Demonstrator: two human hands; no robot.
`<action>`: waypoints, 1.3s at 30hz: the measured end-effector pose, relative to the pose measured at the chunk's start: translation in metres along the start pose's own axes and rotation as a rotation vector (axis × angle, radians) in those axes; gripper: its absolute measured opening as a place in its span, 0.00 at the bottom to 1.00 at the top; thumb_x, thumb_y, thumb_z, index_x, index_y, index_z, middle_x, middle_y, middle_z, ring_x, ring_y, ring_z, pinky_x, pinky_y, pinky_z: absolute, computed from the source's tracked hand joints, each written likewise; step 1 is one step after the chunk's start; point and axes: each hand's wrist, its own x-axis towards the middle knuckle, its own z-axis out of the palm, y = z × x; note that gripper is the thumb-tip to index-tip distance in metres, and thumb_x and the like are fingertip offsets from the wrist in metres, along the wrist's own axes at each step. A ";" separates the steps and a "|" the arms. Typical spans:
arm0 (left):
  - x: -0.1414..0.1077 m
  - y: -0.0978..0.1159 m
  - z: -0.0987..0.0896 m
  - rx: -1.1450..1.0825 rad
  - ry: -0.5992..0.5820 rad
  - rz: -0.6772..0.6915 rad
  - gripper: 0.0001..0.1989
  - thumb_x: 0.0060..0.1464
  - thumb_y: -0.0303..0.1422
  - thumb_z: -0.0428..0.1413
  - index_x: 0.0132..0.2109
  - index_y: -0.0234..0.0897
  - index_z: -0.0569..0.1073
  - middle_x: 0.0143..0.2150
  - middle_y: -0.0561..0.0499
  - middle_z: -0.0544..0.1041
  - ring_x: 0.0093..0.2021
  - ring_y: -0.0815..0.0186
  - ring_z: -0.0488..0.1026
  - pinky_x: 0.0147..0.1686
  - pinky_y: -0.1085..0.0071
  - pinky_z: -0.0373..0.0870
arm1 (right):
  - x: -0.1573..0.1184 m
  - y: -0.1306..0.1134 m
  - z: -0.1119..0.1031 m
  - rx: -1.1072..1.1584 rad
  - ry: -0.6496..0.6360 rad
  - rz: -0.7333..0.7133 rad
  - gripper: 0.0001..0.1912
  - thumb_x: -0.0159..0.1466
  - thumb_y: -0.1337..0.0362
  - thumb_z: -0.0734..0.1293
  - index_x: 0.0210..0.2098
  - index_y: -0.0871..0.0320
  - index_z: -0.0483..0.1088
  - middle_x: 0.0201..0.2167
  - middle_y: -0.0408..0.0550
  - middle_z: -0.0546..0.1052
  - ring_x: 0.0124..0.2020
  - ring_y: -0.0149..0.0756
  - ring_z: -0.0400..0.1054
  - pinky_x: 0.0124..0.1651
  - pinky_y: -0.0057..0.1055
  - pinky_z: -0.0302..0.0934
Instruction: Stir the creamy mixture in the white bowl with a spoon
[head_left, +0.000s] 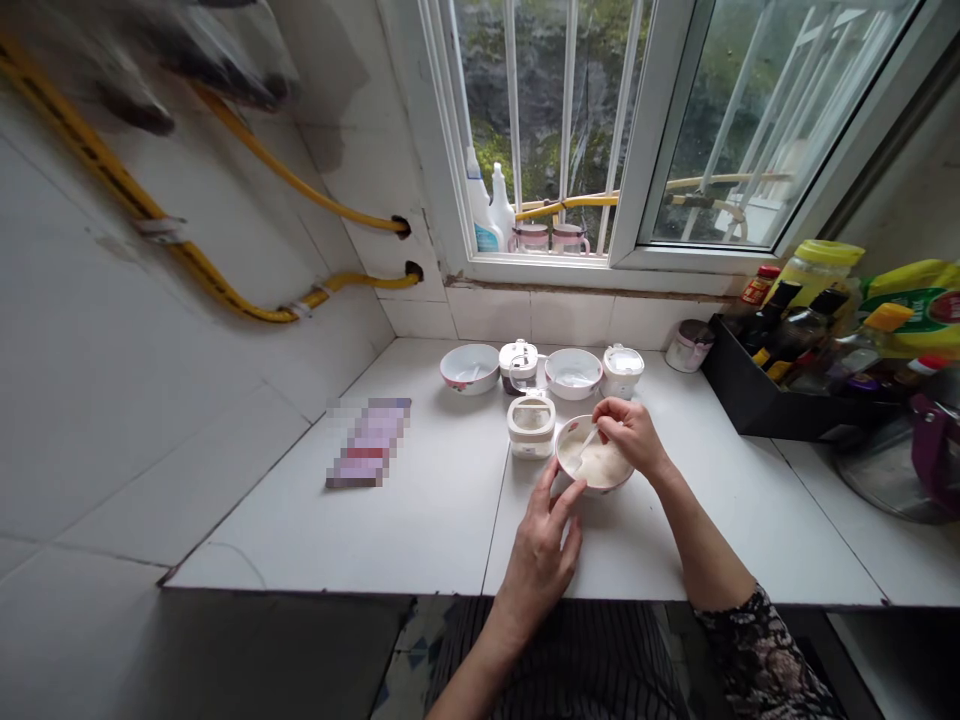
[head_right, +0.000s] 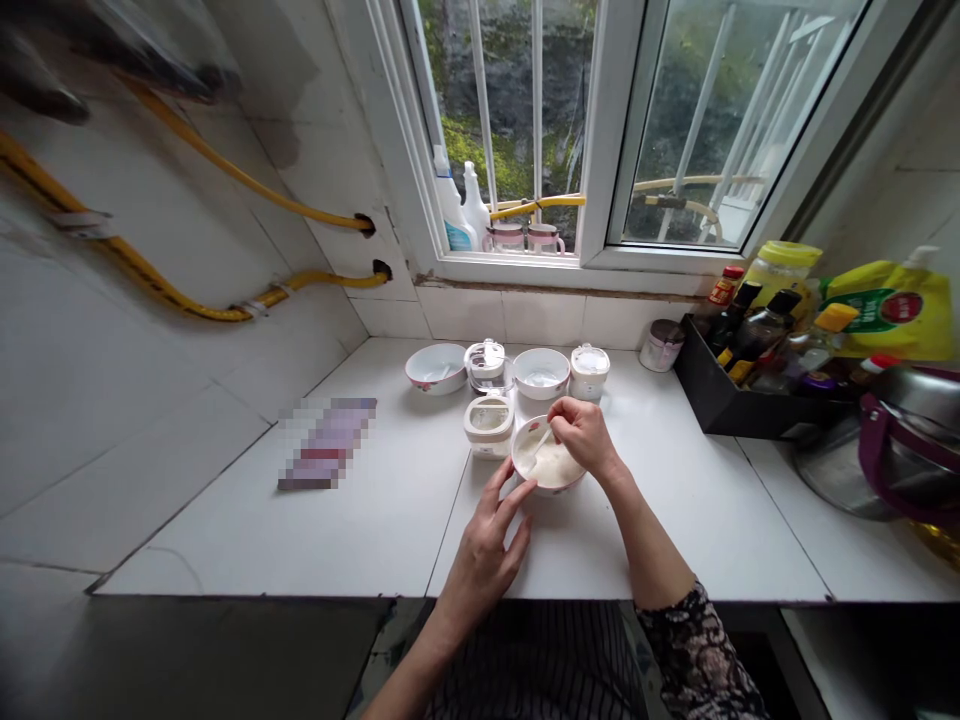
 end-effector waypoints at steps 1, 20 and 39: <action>0.000 0.000 0.000 -0.002 0.003 0.004 0.26 0.61 0.19 0.48 0.64 0.40 0.62 0.70 0.39 0.52 0.69 0.54 0.56 0.62 0.56 0.65 | 0.001 0.001 -0.002 0.041 0.011 0.038 0.06 0.49 0.64 0.60 0.22 0.56 0.68 0.14 0.38 0.66 0.17 0.29 0.59 0.23 0.27 0.53; 0.001 0.000 0.000 -0.021 -0.002 -0.005 0.27 0.60 0.19 0.48 0.64 0.42 0.62 0.70 0.39 0.52 0.68 0.54 0.58 0.61 0.57 0.67 | 0.007 0.004 -0.006 0.206 0.046 0.179 0.05 0.46 0.63 0.62 0.20 0.57 0.69 0.12 0.38 0.66 0.17 0.29 0.58 0.24 0.27 0.54; 0.029 -0.025 -0.030 0.107 -0.095 0.227 0.17 0.63 0.23 0.48 0.56 0.39 0.71 0.58 0.39 0.67 0.53 0.58 0.73 0.49 0.62 0.78 | 0.011 0.005 -0.015 0.300 0.129 0.215 0.06 0.44 0.63 0.63 0.19 0.57 0.70 0.12 0.39 0.67 0.17 0.29 0.58 0.26 0.29 0.57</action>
